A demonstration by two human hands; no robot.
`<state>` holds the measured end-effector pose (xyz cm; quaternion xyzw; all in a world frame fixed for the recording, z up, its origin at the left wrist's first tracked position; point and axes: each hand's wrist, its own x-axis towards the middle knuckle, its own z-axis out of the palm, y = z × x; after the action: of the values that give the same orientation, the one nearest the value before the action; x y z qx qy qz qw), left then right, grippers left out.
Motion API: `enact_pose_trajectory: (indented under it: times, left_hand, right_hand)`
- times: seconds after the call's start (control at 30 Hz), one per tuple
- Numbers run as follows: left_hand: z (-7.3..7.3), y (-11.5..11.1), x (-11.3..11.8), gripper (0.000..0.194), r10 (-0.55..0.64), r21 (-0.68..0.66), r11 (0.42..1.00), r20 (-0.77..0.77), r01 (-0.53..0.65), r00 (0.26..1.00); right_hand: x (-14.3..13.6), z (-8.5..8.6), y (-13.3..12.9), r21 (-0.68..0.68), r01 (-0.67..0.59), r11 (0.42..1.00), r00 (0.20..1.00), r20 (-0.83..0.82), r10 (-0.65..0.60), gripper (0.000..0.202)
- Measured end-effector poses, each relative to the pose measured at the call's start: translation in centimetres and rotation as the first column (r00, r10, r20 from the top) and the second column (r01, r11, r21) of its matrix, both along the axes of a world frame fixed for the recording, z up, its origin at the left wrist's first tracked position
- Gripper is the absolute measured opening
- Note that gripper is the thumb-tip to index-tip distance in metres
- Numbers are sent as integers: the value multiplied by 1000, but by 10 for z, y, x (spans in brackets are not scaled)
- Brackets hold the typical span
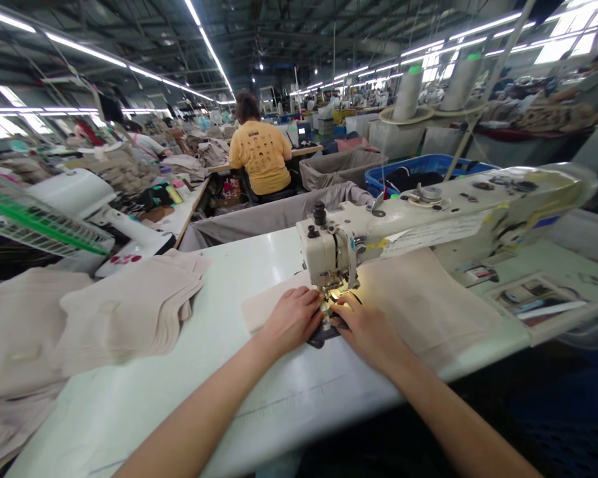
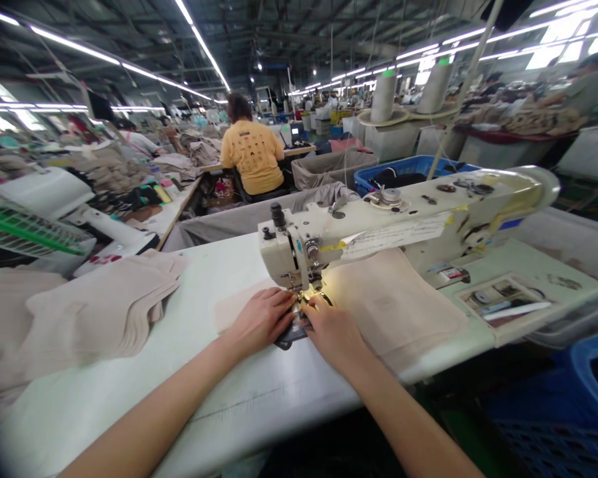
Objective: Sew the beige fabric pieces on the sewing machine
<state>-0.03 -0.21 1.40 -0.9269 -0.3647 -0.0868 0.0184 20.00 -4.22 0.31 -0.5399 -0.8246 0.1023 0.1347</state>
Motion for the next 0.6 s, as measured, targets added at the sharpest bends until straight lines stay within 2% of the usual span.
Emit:
enact_pose_trajectory:
  times: [0.17, 0.37, 0.6]
  left_hand:
    - [-6, -2, 0, 27, 19, 21, 1000, 72, -20, 997]
    - [-14, -3, -2, 29, -54, 38, 998, 196, 48, 979]
    - [-20, 0, -2, 34, 72, -44, 997, 182, -65, 981]
  right_hand:
    - [1, -13, -15, 51, 23, 998, 998, -67, -19, 24]
    - [0, -19, -18, 104, 41, 994, 996, -82, -33, 23]
    - [-1, -16, -19, 97, 53, 994, 996, -71, -46, 23]
